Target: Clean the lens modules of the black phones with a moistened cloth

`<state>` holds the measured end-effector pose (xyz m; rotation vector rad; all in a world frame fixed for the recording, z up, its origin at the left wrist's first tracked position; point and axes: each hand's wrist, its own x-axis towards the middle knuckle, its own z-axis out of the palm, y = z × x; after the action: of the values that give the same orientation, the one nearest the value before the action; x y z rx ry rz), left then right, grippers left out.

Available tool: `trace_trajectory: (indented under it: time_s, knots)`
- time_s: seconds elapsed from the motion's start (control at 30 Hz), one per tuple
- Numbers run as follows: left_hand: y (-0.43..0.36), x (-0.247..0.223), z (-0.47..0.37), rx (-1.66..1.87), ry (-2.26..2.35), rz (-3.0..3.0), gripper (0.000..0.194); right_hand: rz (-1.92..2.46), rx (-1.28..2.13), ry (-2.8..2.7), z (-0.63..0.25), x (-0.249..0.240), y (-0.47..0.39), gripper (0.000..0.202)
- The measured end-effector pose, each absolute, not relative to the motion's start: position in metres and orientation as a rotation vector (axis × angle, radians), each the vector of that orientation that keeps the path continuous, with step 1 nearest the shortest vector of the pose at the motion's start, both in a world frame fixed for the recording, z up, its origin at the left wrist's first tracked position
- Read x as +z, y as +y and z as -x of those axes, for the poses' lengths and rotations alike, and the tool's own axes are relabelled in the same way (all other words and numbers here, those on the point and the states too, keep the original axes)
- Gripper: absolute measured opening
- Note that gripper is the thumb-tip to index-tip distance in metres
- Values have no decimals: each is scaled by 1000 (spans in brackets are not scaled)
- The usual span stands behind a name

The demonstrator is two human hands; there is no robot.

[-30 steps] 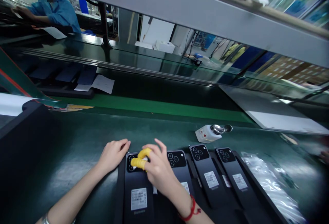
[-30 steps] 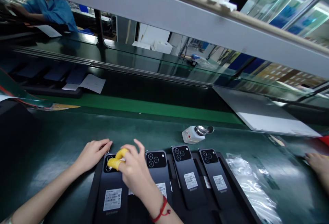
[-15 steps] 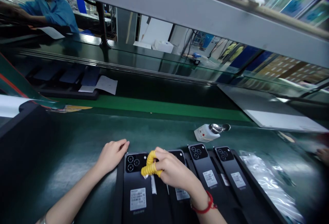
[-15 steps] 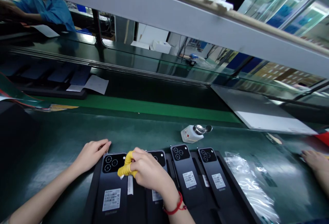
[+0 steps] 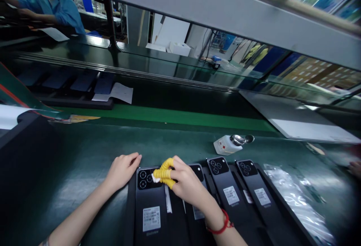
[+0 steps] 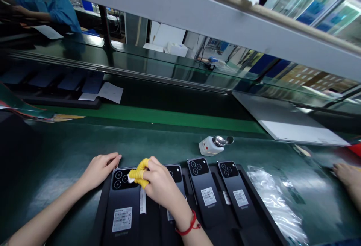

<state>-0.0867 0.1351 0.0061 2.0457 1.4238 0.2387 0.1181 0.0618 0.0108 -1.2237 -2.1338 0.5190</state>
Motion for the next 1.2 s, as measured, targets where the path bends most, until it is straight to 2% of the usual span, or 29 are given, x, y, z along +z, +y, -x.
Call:
trace_trajectory:
  time_s: [0.17, 0.37, 0.53, 0.7, 0.8, 0.97, 1.2]
  knots:
    - [134, 4, 87, 249, 1430, -2044, 36, 1123, 551, -2276, -110, 18, 56, 26]
    - [134, 7, 85, 246, 1432, -2046, 36, 1036, 322, -2455, -95, 16, 53, 30]
    - [135, 6, 85, 244, 1423, -2053, 36, 1058, 195, -2316, -124, 15, 62, 45]
    - [133, 4, 86, 260, 1415, -2059, 35, 1081, 212, -2062, -101, 3, 59, 42]
    - [133, 5, 86, 264, 1415, -2059, 35, 1059, 134, -2219, -78, 2, 55, 42]
    - [133, 5, 85, 256, 1413, -2057, 34, 954, 32, -2401, -83, 11, 58, 31]
    - [133, 6, 86, 257, 1407, -2059, 34, 1113, 114, -2106, -99, 9, 59, 45]
